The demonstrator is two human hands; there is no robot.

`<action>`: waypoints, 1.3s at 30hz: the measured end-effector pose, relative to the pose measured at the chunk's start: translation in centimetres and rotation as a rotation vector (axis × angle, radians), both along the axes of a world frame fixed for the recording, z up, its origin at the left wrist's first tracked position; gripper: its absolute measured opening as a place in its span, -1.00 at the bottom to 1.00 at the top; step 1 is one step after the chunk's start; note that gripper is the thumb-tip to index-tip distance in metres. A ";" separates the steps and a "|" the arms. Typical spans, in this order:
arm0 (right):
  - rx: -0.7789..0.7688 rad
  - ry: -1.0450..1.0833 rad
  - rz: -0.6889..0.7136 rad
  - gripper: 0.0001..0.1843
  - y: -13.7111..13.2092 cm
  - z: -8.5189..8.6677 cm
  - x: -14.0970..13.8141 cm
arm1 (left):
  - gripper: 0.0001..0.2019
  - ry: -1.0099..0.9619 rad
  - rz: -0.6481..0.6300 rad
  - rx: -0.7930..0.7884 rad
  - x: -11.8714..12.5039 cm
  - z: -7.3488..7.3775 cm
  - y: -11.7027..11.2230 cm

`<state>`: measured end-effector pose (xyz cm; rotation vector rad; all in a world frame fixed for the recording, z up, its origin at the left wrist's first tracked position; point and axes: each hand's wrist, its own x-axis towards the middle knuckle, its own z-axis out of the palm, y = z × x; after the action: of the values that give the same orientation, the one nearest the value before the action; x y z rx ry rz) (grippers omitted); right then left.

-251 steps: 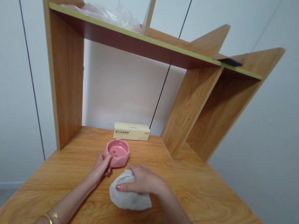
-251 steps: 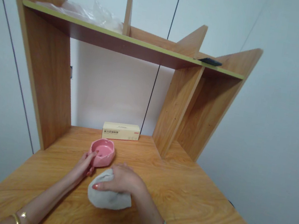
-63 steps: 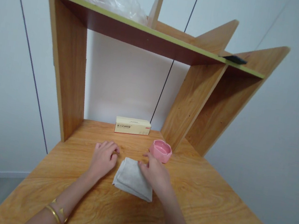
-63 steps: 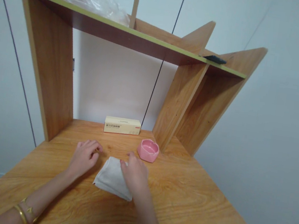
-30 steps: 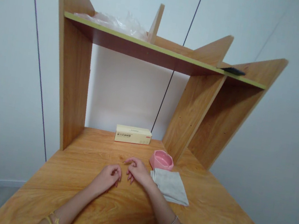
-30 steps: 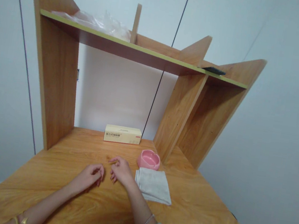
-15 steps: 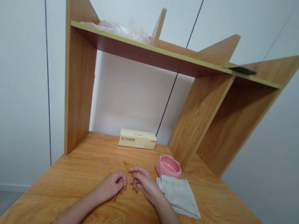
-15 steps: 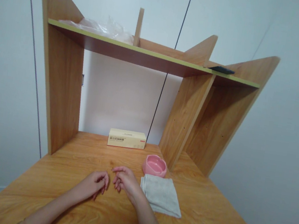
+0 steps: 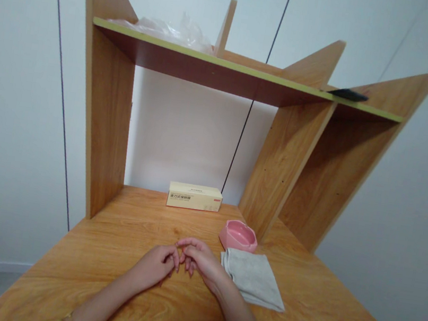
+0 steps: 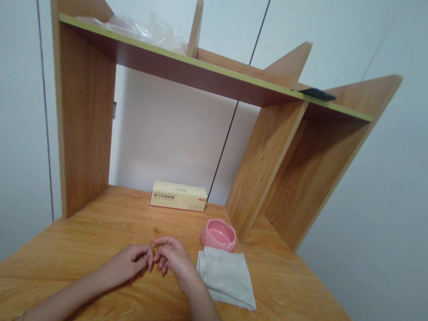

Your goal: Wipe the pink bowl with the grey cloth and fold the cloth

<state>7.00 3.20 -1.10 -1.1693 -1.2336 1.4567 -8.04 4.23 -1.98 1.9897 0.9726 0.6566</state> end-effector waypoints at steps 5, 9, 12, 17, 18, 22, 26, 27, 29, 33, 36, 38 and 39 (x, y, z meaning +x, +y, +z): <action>0.001 -0.002 -0.005 -0.67 -0.2 0.3 -0.1 | -0.78 0.049 -0.003 0.063 0.0 0.3 -0.1; 0.005 -0.003 -0.012 -0.68 -0.1 0.3 -0.2 | -0.78 0.067 -0.016 0.102 -0.1 0.4 0.0; -0.005 -0.007 -0.019 -0.67 -0.1 0.2 -0.2 | -0.77 0.073 -0.028 0.116 -0.1 0.5 0.0; 0.002 -0.015 -0.020 -0.68 0.0 0.1 -0.1 | -0.77 0.078 -0.023 0.123 -0.2 0.5 0.0; 0.003 -0.015 -0.020 -0.68 0.0 0.1 -0.1 | -0.77 0.077 -0.020 0.125 -0.2 0.5 -0.1; 0.002 -0.025 -0.020 -0.68 -0.1 0.1 -0.1 | -0.78 0.076 -0.015 0.133 -0.1 0.5 -0.1; 0.008 -0.019 -0.013 -0.69 -0.1 0.2 -0.2 | -0.79 0.081 -0.027 0.130 -0.2 0.5 0.0; 0.010 -0.019 -0.014 -0.69 -0.2 0.3 -0.2 | -0.79 0.084 -0.028 0.130 -0.2 0.5 0.0; 0.011 -0.026 -0.017 -0.70 -0.2 0.3 -0.2 | -0.79 0.091 -0.033 0.130 -0.2 0.5 0.0; 0.015 -0.043 -0.019 -0.69 -0.1 0.3 -0.3 | -0.79 0.087 -0.033 0.136 -0.2 0.4 0.0; 0.017 -0.037 -0.025 -0.68 -0.1 0.2 -0.3 | -0.79 0.090 -0.032 0.141 -0.2 0.4 0.0; 0.014 -0.028 -0.028 -0.68 -0.1 0.2 -0.3 | -0.78 0.094 -0.030 0.144 -0.2 0.4 0.0; 0.012 -0.025 -0.026 -0.68 -0.1 0.2 -0.2 | -0.78 0.096 -0.031 0.145 -0.2 0.4 0.0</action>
<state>6.77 3.12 -0.91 -1.1945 -1.2378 1.4178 -8.20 4.23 -1.54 2.1766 0.9731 0.6352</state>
